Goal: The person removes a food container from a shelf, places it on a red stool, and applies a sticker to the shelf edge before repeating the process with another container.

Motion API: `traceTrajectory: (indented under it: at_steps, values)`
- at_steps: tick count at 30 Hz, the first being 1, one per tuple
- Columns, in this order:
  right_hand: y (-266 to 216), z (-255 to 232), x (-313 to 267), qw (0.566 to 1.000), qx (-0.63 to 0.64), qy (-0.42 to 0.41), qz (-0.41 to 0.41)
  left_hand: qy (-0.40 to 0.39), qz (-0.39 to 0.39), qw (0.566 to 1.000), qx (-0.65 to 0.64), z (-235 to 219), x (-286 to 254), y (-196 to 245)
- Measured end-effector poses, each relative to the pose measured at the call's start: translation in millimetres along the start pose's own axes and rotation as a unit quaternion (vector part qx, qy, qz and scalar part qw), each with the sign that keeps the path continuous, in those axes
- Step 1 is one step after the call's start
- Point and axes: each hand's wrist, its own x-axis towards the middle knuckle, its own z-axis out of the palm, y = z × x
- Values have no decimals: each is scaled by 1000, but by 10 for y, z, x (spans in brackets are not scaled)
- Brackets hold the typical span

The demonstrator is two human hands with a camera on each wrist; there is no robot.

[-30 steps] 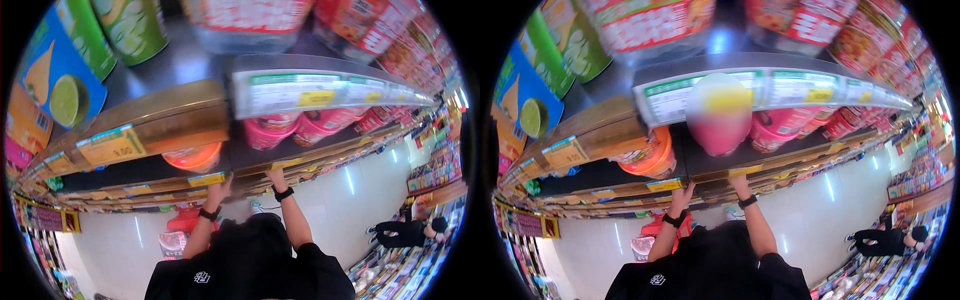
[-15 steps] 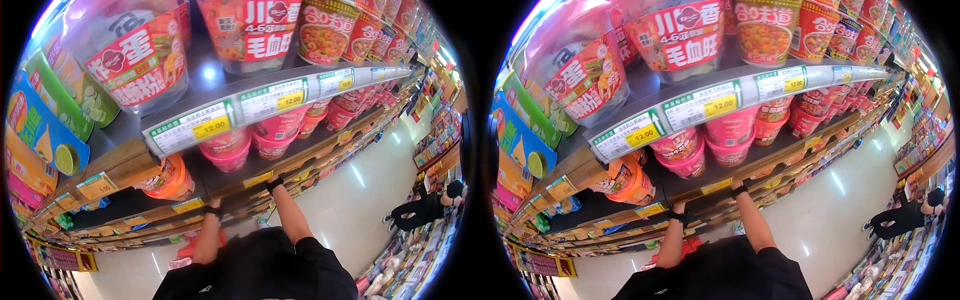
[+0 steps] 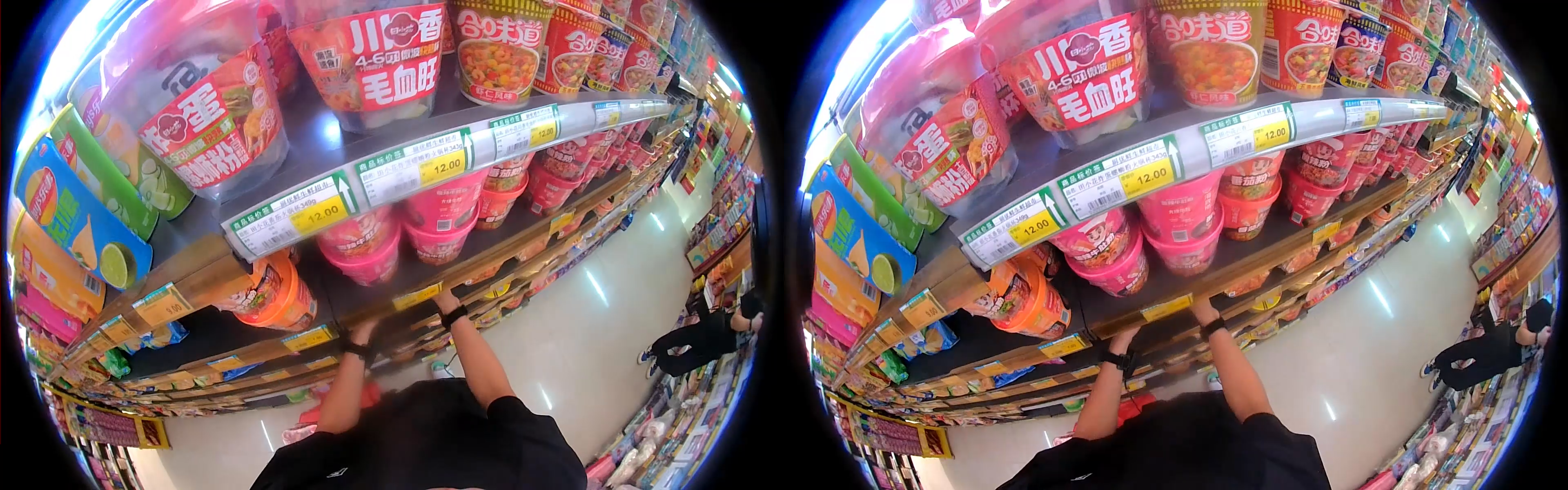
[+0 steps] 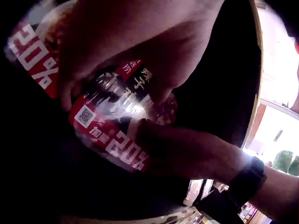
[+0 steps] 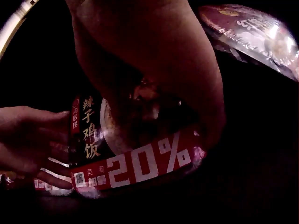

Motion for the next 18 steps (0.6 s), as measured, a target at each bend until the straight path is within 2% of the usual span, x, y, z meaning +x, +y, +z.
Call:
traceTrajectory:
  at_steps: [2,3,6,7,9,12,15,18]
  values:
    - [-133,-51,56,999,35,-34,-2,-5,7,1000,-13,-58,-60,47]
    - [-224,-210,89,977,100,-166,90,-7,10,1000,-18,-91,-91,65]
    - [-870,-683,330,970,207,-59,112,-1,18,999,-33,-166,-158,153]
    - [-980,-793,343,965,209,-72,141,39,43,998,-23,-158,-209,159]
    - [-1134,-892,282,951,213,-98,201,51,53,996,-59,-303,-407,382]
    - [-1222,-864,159,966,103,-79,224,63,99,990,-76,-326,-469,414]
    - [-1127,-815,142,943,153,-146,258,72,149,981,-102,-256,-463,284]
    - [-1184,-973,335,902,284,-168,278,94,98,989,-53,-24,-394,-59]
